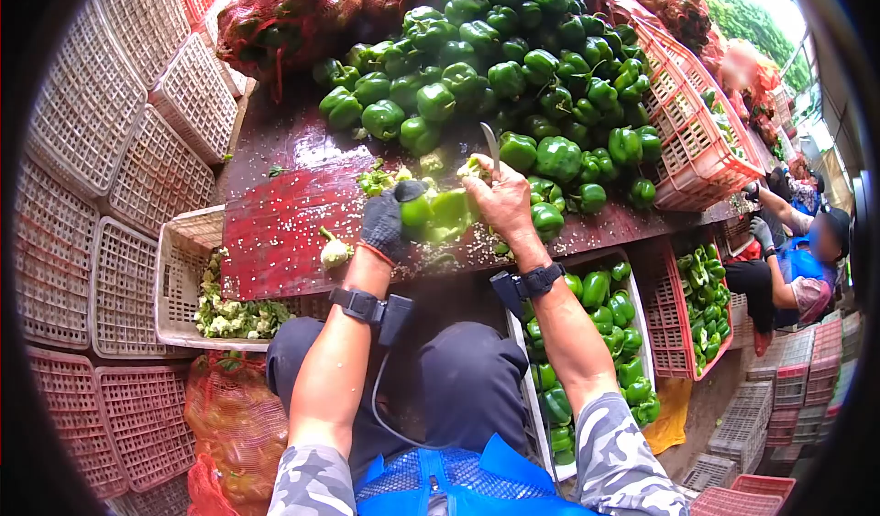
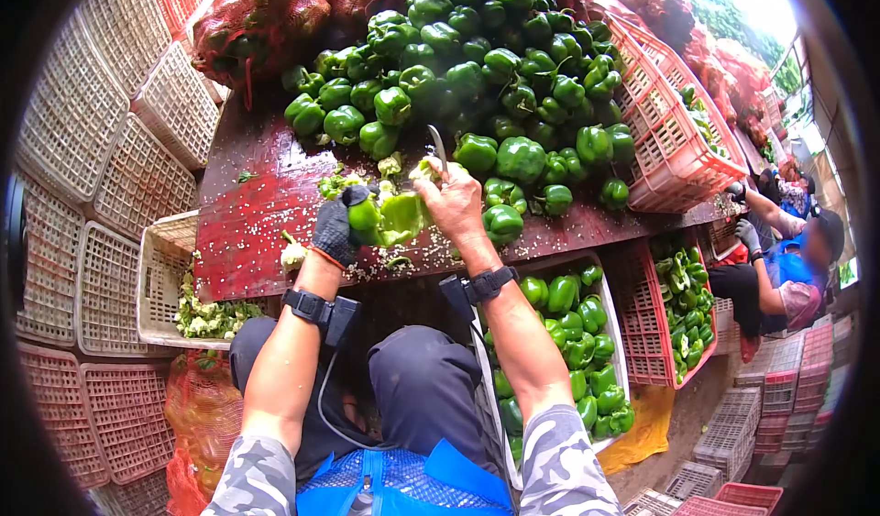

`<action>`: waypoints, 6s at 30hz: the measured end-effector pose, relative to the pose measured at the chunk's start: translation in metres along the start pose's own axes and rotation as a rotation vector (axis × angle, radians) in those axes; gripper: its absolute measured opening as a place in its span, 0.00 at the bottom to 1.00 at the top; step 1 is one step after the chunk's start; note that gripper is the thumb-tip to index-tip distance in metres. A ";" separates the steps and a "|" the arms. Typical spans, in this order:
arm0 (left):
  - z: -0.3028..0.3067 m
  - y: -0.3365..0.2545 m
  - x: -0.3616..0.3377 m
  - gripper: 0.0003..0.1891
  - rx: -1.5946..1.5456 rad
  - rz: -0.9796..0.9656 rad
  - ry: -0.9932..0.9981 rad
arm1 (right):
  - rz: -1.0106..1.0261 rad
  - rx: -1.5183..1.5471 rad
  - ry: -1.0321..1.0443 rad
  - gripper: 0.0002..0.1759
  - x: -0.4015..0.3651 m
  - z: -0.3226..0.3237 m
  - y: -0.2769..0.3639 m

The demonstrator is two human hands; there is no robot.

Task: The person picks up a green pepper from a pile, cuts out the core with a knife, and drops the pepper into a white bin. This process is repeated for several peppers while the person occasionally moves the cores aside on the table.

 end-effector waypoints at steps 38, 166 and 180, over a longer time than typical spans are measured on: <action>0.038 -0.053 0.006 0.15 0.573 -0.322 -0.164 | -0.319 -0.329 -0.359 0.18 -0.185 0.258 -0.092; -0.085 -0.092 -0.051 0.23 0.602 -0.199 0.274 | -0.342 0.123 0.448 0.22 -0.075 0.050 0.077; -0.082 -0.097 -0.060 0.12 1.115 -0.512 0.446 | 0.351 -0.273 0.264 0.31 -0.078 0.035 0.064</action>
Point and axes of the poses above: each hand's wrist, its own x-axis towards the middle knuckle, its own z-axis out of the back of the hand, y = z × x, the point moved 2 cm from there along x, towards the middle knuckle, and after that the axes turned 6 degrees about -z, right-handed, at the moved point
